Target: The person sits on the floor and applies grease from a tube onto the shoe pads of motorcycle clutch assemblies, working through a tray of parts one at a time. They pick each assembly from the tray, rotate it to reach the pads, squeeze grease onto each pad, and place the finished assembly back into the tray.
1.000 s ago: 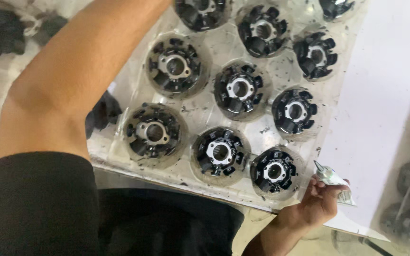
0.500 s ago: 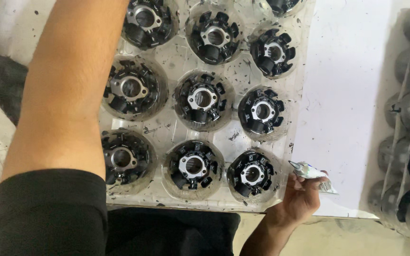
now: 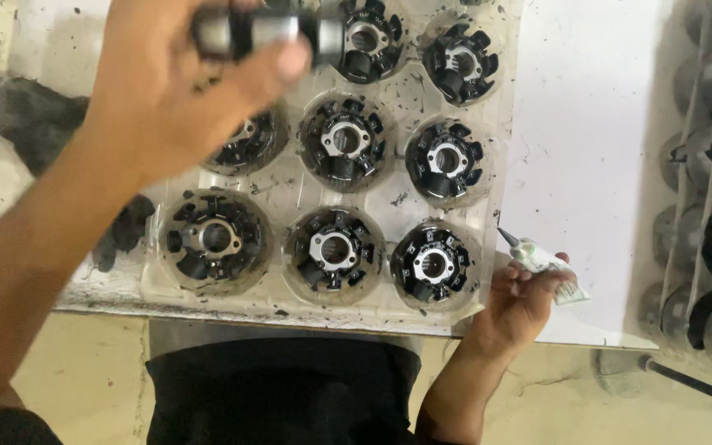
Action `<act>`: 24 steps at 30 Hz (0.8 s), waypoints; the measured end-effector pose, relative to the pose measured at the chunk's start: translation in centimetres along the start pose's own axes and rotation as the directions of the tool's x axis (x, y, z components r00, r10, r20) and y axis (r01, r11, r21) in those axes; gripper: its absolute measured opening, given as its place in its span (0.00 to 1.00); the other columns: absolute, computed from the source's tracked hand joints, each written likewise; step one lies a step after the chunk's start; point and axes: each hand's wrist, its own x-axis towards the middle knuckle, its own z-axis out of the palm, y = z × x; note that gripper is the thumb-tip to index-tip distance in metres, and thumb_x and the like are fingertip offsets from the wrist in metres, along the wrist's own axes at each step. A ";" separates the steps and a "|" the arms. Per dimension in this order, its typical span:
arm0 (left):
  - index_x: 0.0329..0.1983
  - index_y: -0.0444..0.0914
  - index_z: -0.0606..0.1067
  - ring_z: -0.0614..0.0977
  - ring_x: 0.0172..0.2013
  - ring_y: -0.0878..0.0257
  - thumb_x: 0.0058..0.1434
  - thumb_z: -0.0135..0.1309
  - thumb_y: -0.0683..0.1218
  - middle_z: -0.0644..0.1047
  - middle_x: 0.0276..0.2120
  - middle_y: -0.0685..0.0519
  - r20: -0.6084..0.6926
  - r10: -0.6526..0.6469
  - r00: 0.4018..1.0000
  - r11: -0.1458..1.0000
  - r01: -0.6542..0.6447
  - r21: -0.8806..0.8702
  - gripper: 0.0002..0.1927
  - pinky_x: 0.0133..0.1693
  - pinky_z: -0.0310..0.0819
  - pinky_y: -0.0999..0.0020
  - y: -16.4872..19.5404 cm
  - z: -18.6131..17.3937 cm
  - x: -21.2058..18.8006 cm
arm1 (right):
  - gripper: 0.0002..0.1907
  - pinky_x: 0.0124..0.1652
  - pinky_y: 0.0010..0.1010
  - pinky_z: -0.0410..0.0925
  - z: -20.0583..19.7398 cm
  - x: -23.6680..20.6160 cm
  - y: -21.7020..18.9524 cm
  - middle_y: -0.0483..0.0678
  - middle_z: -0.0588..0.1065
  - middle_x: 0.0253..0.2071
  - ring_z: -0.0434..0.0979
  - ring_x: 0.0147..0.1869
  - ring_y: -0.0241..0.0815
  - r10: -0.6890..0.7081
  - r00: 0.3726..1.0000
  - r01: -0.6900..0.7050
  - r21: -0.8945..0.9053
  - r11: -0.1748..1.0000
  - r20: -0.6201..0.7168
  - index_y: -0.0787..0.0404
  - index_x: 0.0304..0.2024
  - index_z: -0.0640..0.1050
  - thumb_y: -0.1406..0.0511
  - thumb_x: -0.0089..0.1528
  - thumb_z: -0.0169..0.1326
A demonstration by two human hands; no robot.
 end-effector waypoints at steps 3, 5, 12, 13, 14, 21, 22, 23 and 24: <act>0.55 0.42 0.76 0.77 0.55 0.62 0.67 0.63 0.52 0.75 0.54 0.51 -0.271 -0.069 0.960 0.870 -0.075 -0.488 0.17 0.57 0.75 0.62 7.3 -1.7 -4.7 | 0.18 0.44 0.24 0.74 -0.4 -0.4 0.1 0.41 0.74 0.42 0.74 0.38 0.32 -0.055 0.998 0.054 -0.016 0.998 -0.039 0.53 0.59 0.73 0.63 0.68 0.60; 0.58 0.44 0.73 0.76 0.61 0.57 0.62 0.66 0.51 0.73 0.60 0.48 -0.301 -0.286 0.910 0.637 -0.054 -0.769 0.23 0.65 0.73 0.57 11.4 -2.2 -7.3 | 0.10 0.42 0.19 0.71 -0.3 -1.3 -0.3 0.46 0.76 0.45 0.73 0.39 0.29 -0.132 0.976 0.134 -0.002 0.991 0.173 0.56 0.55 0.72 0.65 0.74 0.58; 0.65 0.38 0.67 0.71 0.63 0.43 0.58 0.51 0.49 0.68 0.69 0.38 -0.028 -0.696 0.717 -0.230 -0.261 -0.938 0.31 0.70 0.59 0.44 15.4 1.7 -10.8 | 0.12 0.59 0.31 0.75 2.3 -7.3 -0.7 0.42 0.78 0.47 0.77 0.58 0.41 -0.542 0.735 0.566 0.073 0.821 0.407 0.54 0.47 0.73 0.63 0.67 0.63; 0.67 0.38 0.66 0.70 0.62 0.42 0.59 0.50 0.49 0.68 0.68 0.38 -0.017 -0.688 0.726 -0.272 -0.280 -0.921 0.31 0.69 0.59 0.43 15.7 2.5 -11.3 | 0.12 0.58 0.30 0.75 2.8 -8.1 -0.4 0.42 0.79 0.46 0.77 0.57 0.41 -0.542 0.714 0.576 0.068 0.815 0.443 0.53 0.46 0.73 0.63 0.66 0.64; 0.68 0.37 0.66 0.70 0.61 0.41 0.60 0.49 0.48 0.69 0.67 0.38 -0.007 -0.679 0.734 -0.312 -0.297 -0.902 0.31 0.68 0.59 0.42 16.0 3.4 -11.8 | 0.12 0.57 0.30 0.75 3.4 -8.9 0.0 0.42 0.79 0.45 0.77 0.55 0.41 -0.540 0.692 0.586 0.064 0.808 0.479 0.52 0.45 0.73 0.64 0.65 0.64; 0.64 0.35 0.69 0.75 0.60 0.35 0.66 0.48 0.50 0.71 0.59 0.35 0.158 -0.712 0.684 -0.529 -0.375 -0.761 0.26 0.65 0.70 0.35 20.3 6.9 -13.4 | 0.17 0.48 0.23 0.73 5.6 -14.8 1.7 0.38 0.79 0.37 0.76 0.48 0.35 -0.574 0.576 0.595 0.183 0.782 0.582 0.50 0.42 0.72 0.64 0.59 0.68; 0.63 0.35 0.69 0.75 0.61 0.33 0.66 0.48 0.51 0.72 0.59 0.35 0.190 -0.722 0.666 -0.547 -0.380 -0.746 0.25 0.65 0.71 0.34 20.7 7.0 -13.2 | 0.16 0.48 0.25 0.73 5.7 -14.8 1.7 0.38 0.78 0.38 0.76 0.48 0.36 -0.585 0.534 0.613 0.197 0.765 0.611 0.49 0.41 0.71 0.64 0.59 0.68; 0.62 0.35 0.69 0.76 0.60 0.33 0.65 0.48 0.51 0.72 0.59 0.35 0.223 -0.729 0.647 -0.563 -0.382 -0.733 0.25 0.64 0.71 0.34 21.2 7.1 -13.0 | 0.16 0.48 0.28 0.74 5.7 -14.7 1.6 0.38 0.78 0.38 0.76 0.48 0.36 -0.594 0.492 0.630 0.210 0.747 0.637 0.49 0.40 0.71 0.64 0.58 0.67; 0.61 0.35 0.70 0.76 0.59 0.33 0.64 0.48 0.51 0.73 0.58 0.35 0.257 -0.734 0.628 -0.580 -0.384 -0.718 0.25 0.64 0.71 0.34 21.5 7.1 -12.9 | 0.16 0.47 0.30 0.74 5.6 -14.7 1.5 0.37 0.78 0.38 0.76 0.48 0.36 -0.600 0.449 0.647 0.222 0.729 0.662 0.49 0.38 0.70 0.64 0.58 0.67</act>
